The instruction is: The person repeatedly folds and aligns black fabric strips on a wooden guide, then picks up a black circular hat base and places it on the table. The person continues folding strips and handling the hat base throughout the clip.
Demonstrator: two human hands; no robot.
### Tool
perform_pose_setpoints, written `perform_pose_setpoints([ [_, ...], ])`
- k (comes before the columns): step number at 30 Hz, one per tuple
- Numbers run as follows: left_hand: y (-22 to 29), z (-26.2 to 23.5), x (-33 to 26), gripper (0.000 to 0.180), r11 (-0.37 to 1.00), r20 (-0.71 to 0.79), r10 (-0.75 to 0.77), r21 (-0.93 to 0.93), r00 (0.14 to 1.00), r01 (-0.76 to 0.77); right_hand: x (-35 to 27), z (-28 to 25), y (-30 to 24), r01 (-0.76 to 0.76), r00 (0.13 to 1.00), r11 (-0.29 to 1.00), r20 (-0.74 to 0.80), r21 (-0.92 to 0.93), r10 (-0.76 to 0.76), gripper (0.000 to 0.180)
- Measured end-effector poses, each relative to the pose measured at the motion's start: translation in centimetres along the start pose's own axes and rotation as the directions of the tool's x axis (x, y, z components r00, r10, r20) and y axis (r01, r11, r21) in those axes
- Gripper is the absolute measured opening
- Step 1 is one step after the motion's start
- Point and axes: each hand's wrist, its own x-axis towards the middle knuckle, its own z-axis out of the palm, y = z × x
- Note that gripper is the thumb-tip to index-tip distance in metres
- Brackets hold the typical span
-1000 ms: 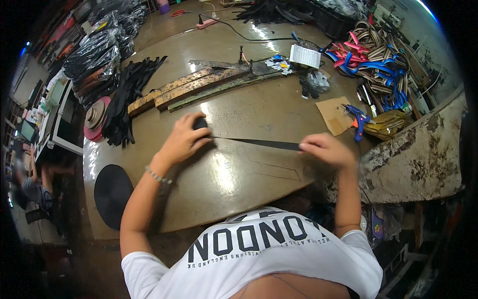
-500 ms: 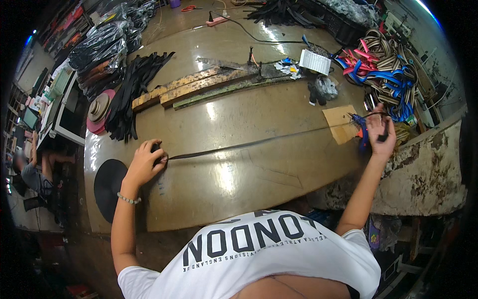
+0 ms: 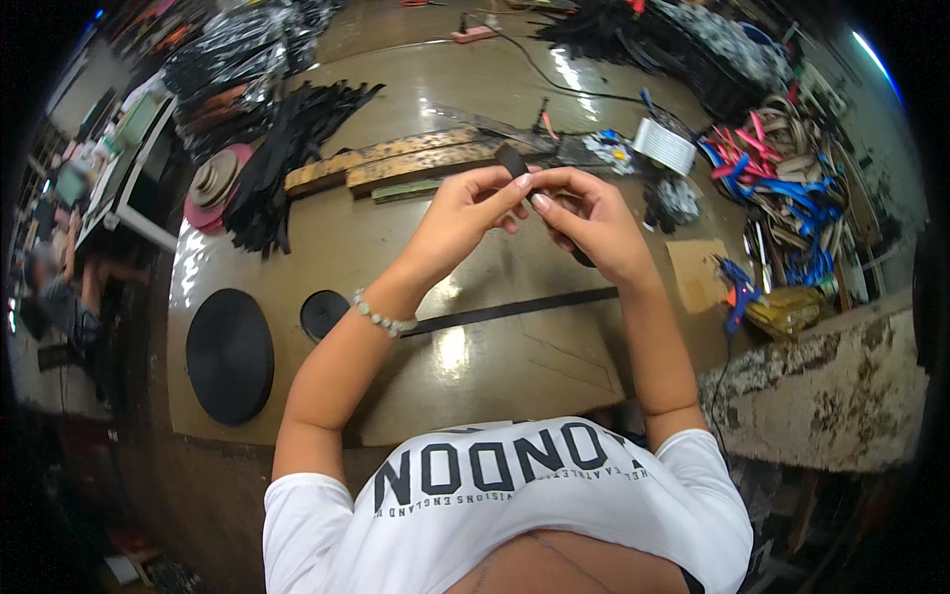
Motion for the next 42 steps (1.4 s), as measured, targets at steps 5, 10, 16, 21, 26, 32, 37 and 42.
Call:
perform_pose_setpoints([
  [5, -0.6, -4.8, 0.0, 0.023, 0.989, -0.276, 0.0, -0.139, 0.961, -0.04, 1.4, 0.0, 0.7, -0.111, 0.994, 0.983, 0.009, -0.145, 0.113, 0.02],
  [10, -1.1, -14.2, -1.8, 0.024, 0.947, -0.524, -0.094, -0.31, 0.846, -0.087, 1.9, -4.9, 1.0, -0.211, 0.975, 0.914, -0.008, -0.347, 0.222, 0.025],
  [16, -3.8, -20.3, -4.0, 0.023, 0.984, -0.604, -0.138, -0.173, 0.785, 0.04, 2.1, -13.0, 0.7, -0.28, 0.949, 0.8, -0.029, -0.53, 0.313, 0.024],
  [21, -5.0, -21.3, -2.9, 0.021, 0.998, -0.667, -0.062, -0.033, 0.742, 0.053, 2.5, -16.8, -1.9, -0.325, 0.944, 0.763, -0.143, -0.559, 0.297, 0.022],
  [26, -5.1, -22.8, -2.1, 0.028, 0.998, -0.752, 0.011, 0.046, 0.659, 0.036, 6.1, -16.6, -2.3, -0.166, 0.984, 0.804, -0.043, -0.571, 0.173, 0.02],
  [32, -5.7, -24.2, -2.3, 0.032, 0.959, -0.829, 0.149, 0.253, 0.54, 0.124, 10.7, -16.3, -1.2, -0.187, 0.982, 0.778, -0.099, -0.6, 0.159, 0.023],
  [37, -5.8, -24.8, -2.7, 0.032, 0.969, -0.825, 0.083, 0.197, 0.559, 0.148, 12.9, -17.3, 2.0, -0.227, 0.969, 0.773, -0.216, -0.593, 0.119, 0.028],
  [42, -6.2, -24.3, -2.3, 0.035, 0.972, -0.853, 0.105, 0.196, 0.511, 0.126, 14.2, -17.8, 11.4, -0.147, 0.987, 0.637, -0.155, -0.757, 0.044, 0.034],
])
